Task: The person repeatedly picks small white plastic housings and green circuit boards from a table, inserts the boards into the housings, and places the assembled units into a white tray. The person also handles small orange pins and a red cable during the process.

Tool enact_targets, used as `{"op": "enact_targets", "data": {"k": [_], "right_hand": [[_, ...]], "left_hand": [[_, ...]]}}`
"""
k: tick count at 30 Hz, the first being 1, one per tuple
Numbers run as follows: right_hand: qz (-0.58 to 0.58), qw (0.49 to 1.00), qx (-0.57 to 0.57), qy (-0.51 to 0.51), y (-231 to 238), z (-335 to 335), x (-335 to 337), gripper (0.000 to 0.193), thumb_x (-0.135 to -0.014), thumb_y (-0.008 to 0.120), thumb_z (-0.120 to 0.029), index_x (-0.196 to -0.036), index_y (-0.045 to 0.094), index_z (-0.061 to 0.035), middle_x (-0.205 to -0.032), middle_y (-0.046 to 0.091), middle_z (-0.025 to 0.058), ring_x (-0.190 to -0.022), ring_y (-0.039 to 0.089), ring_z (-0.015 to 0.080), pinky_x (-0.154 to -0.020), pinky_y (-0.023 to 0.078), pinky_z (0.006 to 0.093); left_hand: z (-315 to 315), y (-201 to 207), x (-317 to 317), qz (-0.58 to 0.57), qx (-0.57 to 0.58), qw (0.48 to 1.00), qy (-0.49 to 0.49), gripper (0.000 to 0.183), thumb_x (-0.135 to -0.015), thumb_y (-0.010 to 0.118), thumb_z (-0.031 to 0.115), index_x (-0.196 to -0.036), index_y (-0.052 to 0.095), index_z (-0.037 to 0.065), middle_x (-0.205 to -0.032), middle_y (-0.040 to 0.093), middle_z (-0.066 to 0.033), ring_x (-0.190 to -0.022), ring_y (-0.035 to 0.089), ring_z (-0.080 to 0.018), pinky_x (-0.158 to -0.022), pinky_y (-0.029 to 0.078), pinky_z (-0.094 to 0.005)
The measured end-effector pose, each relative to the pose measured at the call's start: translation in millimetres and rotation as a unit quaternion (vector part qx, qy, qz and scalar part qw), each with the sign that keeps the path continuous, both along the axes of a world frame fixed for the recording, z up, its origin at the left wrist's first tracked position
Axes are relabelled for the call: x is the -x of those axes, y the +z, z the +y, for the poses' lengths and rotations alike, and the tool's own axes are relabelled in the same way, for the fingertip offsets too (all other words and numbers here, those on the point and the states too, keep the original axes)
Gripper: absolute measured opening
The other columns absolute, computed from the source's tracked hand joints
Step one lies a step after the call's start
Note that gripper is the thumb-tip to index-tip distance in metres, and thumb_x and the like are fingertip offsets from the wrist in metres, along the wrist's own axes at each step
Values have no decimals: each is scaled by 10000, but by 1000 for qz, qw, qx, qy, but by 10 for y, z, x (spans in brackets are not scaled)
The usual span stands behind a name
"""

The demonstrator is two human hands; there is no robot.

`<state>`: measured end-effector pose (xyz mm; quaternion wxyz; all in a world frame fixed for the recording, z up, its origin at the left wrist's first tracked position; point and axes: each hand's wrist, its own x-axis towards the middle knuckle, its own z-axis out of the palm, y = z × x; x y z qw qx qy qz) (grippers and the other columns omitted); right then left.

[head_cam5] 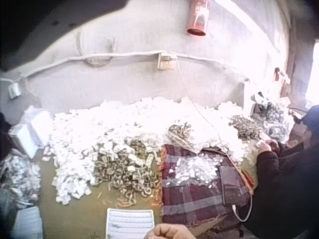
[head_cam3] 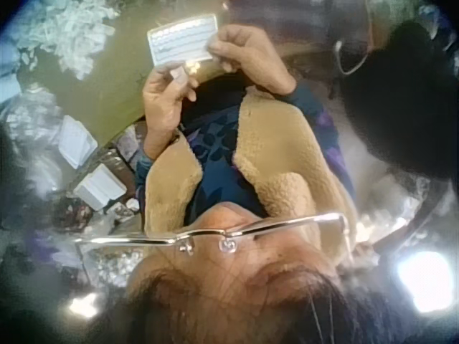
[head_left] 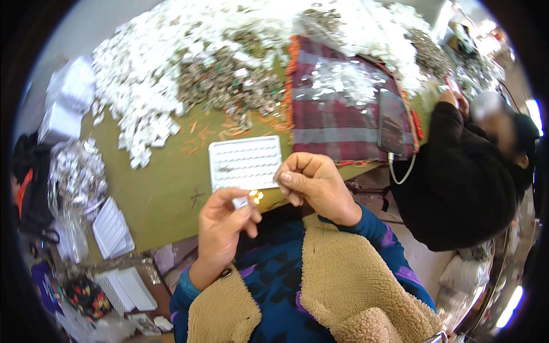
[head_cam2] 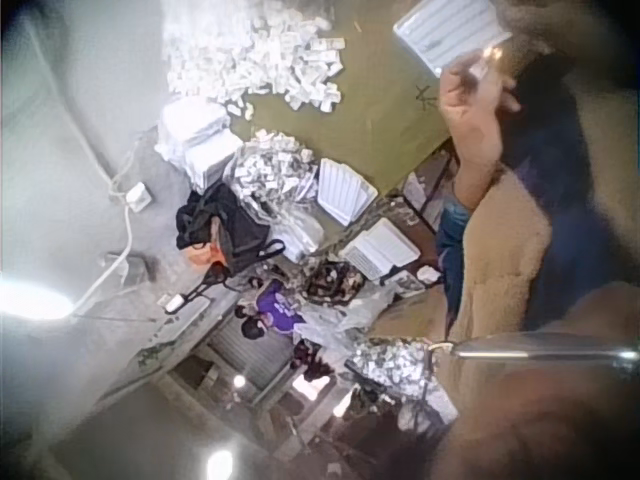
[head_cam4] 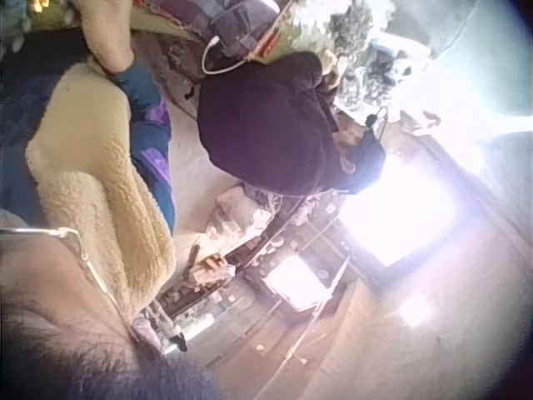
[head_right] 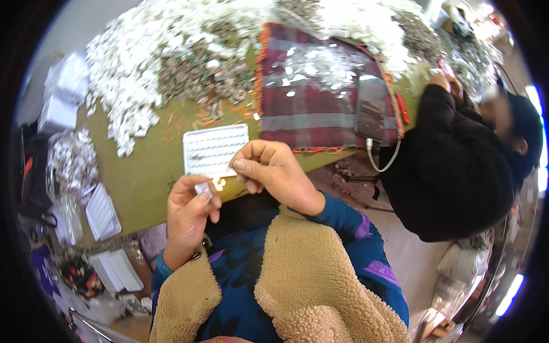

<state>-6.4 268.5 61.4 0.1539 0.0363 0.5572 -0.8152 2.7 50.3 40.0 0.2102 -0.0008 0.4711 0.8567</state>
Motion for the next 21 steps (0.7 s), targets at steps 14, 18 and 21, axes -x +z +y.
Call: {"op": "enact_targets", "data": {"k": [14,18,21], "right_hand": [[-33,984,173,33,-60,-100,-53,246,-980,629,-225,-894,583,1,-734,587,36,-572,531,88,-502,391,216],[-25,978,208,22,-64,113,-19,250,-978,632,-234,-883,582,-8,-726,585,34,-564,532,91,-499,394,217],[-24,974,225,21,-82,300,6,235,-976,632,-225,-882,588,-14,-723,589,33,-559,536,94,-490,390,217]], "left_hand": [[265,241,193,299,247,922,10,115,-869,717,-18,-984,715,-20,-912,670,-78,-721,595,-81,-572,451,-198],[453,310,324,338,278,899,-33,111,-887,682,-45,-997,686,-41,-930,649,-111,-699,620,-113,-567,527,-215],[631,349,391,352,287,889,-52,107,-886,675,-53,-993,679,-50,-920,646,-107,-699,622,-112,-568,527,-214]]}}
